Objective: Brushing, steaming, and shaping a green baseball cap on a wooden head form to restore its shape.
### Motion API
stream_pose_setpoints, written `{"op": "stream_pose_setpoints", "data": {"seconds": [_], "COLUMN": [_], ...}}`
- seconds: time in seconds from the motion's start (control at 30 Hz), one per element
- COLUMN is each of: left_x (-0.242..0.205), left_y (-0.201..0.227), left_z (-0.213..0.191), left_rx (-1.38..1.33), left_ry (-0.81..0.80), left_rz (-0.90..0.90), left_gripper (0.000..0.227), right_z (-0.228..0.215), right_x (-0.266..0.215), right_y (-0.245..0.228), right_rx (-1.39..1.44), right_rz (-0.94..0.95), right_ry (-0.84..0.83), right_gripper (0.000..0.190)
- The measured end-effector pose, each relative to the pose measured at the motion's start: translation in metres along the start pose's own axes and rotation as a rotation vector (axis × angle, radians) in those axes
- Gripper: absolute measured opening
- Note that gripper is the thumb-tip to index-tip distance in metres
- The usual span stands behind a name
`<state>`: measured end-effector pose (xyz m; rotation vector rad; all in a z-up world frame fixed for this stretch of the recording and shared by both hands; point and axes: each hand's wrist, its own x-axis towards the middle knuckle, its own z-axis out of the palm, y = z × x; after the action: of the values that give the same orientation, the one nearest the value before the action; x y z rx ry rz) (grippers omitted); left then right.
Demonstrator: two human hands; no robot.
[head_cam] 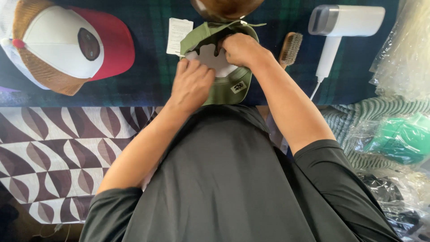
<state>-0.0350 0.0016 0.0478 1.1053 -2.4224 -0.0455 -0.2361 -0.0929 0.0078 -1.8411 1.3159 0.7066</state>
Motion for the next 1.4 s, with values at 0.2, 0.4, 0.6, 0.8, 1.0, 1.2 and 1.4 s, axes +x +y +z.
{"op": "stream_pose_setpoints", "data": {"seconds": [0.2,0.4,0.6,0.8,1.0,1.2,1.4], "left_x": [0.003,0.005,-0.026,-0.021,-0.016,-0.055,-0.040], "left_y": [-0.009,-0.022,-0.025,-0.024,-0.027,-0.020,0.004], "left_z": [0.077,0.077,0.096,0.083,-0.023,0.015,0.043], "left_rx": [0.222,-0.028,0.142,0.190,-0.339,-0.787,-0.824], "left_ry": [-0.893,-0.730,-0.658,-0.391,0.267,-0.182,-0.039], "left_rz": [-0.057,-0.122,-0.149,-0.045,-0.385,-1.419,-1.161], "left_gripper": [0.025,0.016,0.016,0.017,0.010,0.072,0.022], "right_z": [-0.010,0.005,0.004,0.007,0.024,0.100,0.111], "right_x": [-0.012,0.002,0.004,0.003,-0.047,-0.071,-0.063], "right_y": [-0.010,0.002,-0.005,-0.008,0.018,0.035,0.007], "right_rx": [-0.003,-0.054,-0.048,-0.141,0.132,0.512,1.099], "right_rz": [-0.057,-0.085,-0.108,-0.116,-0.473,0.149,0.366], "right_ry": [0.033,0.013,-0.039,0.002,0.912,1.124,0.710], "right_gripper": [0.029,0.034,0.051,0.049,0.025,0.060,0.080]}}
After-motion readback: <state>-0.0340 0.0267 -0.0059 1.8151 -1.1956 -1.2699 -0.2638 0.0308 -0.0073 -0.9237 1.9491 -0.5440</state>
